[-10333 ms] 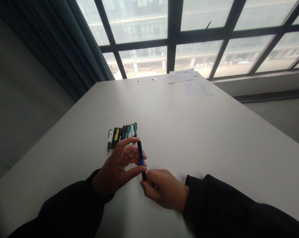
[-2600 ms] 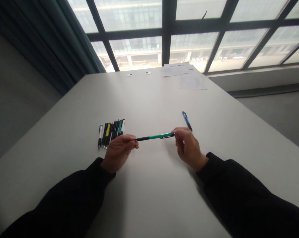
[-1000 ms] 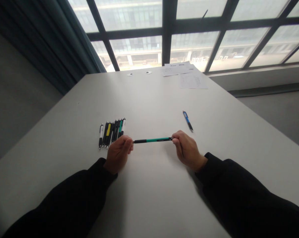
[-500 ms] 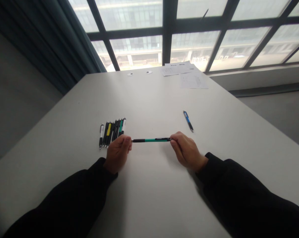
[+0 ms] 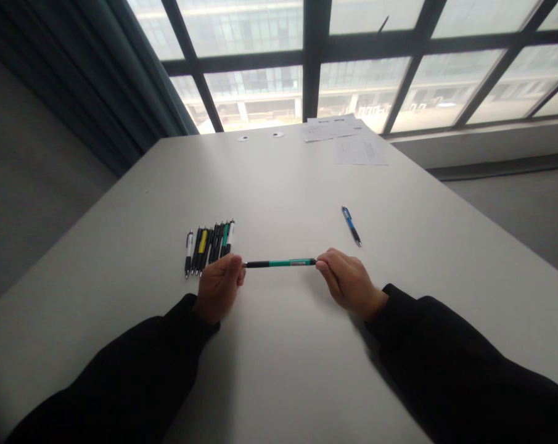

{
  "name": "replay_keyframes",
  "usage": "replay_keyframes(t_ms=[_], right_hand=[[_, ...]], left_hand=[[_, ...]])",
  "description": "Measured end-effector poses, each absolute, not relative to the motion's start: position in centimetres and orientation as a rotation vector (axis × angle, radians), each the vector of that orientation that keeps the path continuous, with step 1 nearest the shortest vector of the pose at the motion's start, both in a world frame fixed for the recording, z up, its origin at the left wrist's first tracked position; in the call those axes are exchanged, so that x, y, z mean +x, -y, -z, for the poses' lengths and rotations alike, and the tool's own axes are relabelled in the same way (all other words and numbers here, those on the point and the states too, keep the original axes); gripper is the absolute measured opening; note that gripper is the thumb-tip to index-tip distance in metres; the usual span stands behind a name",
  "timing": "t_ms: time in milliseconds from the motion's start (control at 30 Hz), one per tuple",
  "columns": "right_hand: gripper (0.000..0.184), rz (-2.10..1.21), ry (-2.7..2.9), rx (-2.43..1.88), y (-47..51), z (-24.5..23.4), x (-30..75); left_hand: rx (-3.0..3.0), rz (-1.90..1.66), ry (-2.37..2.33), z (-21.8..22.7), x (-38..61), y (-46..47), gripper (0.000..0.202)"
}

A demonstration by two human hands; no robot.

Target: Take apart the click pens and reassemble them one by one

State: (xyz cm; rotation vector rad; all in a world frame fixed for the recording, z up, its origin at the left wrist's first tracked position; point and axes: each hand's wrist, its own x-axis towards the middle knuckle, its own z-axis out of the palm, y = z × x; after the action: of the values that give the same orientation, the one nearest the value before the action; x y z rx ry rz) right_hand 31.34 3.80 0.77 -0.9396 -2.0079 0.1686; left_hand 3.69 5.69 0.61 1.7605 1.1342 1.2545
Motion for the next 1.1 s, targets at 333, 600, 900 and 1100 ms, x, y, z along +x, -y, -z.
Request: replay_keyframes(t_ms=[333, 600, 900, 1100], right_hand=[[0.016, -0.108, 2.035, -0.959, -4.0, -0.6, 31.5], [0.019, -0.111, 2.016, -0.948, -3.9, -0.9, 31.3], [0.014, -0.158, 1.967, -0.989, -3.7, -0.8, 31.2], [0.01, -0.211, 1.947, -0.994, -3.7, -0.9, 31.2]], left_hand=[[1.758, -1.253, -1.128, -0.5, 3.5, -5.6, 0.056], [1.764, -1.226, -1.161, -0.8, 3.5, -5.3, 0.06], [1.767, -1.248, -1.133, -1.4, 3.9, -5.3, 0.046], [1.735, -1.267, -1.101, -0.9, 3.8, -5.3, 0.031]])
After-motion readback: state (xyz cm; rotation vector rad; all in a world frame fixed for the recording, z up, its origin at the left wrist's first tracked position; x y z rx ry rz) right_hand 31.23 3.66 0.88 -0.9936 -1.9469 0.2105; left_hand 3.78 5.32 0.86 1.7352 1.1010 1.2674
